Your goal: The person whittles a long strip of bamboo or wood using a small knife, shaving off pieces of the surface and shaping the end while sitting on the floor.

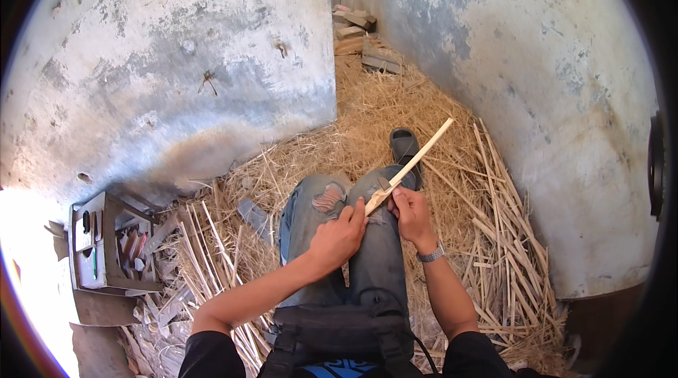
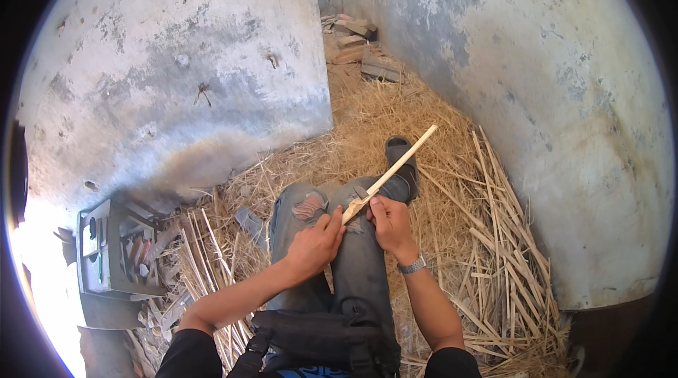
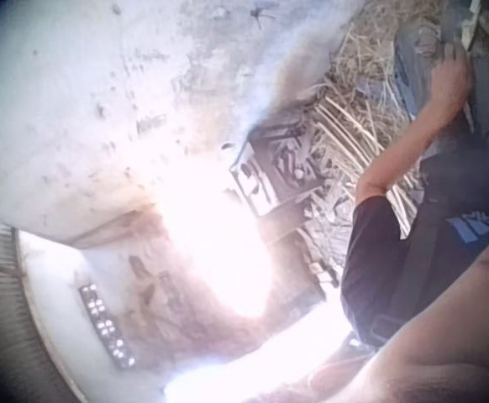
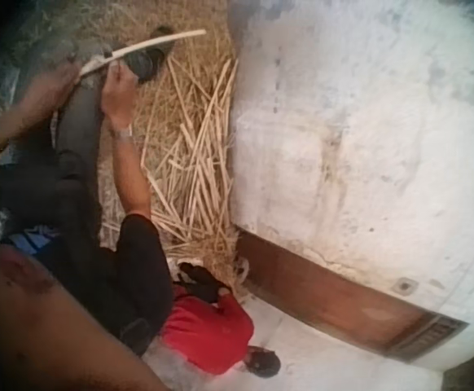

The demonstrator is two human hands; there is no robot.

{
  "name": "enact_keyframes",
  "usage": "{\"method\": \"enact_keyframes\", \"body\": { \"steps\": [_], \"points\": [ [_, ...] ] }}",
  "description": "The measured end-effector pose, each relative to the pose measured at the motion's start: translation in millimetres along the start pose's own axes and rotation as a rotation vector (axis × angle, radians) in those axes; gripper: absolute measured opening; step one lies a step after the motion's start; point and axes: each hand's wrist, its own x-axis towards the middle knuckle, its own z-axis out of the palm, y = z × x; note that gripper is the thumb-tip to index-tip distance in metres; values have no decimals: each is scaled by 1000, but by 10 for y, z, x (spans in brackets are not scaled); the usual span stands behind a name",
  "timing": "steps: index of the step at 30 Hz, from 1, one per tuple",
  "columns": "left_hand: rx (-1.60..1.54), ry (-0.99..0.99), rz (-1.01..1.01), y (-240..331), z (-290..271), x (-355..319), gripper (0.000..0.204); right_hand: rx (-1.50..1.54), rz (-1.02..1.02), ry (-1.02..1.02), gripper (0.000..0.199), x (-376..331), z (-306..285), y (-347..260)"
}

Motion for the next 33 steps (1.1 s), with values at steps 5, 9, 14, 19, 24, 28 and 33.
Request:
{"method": "enact_keyframes", "body": {
  "steps": [5,9,14,19,24,28,33],
  "points": [
    [-210,67,25,-77,78,25,44,-11,-86,-89,58,102,-58,171],
    [-411,85,29,-108,23,44,41,5,59,-69,64,134,27,198],
    [-601,-13,-69,-57,-80,80,39,33,98,-184,70,205,-72,188],
    [-674,-30,-96,-102,-16,128,37,97,240,-309,69,288,-177,25],
    [-740,-153,-179,-130,-178,179,31,239,449,-379,68,389,-151,20],
    [-719,-54,-108,-296,-13,121,42,376,606,-399,66,394,9,85],
    [-768,29,63,-183,134,297,39,463,663,-327,69,381,-264,268]
  ]
}}
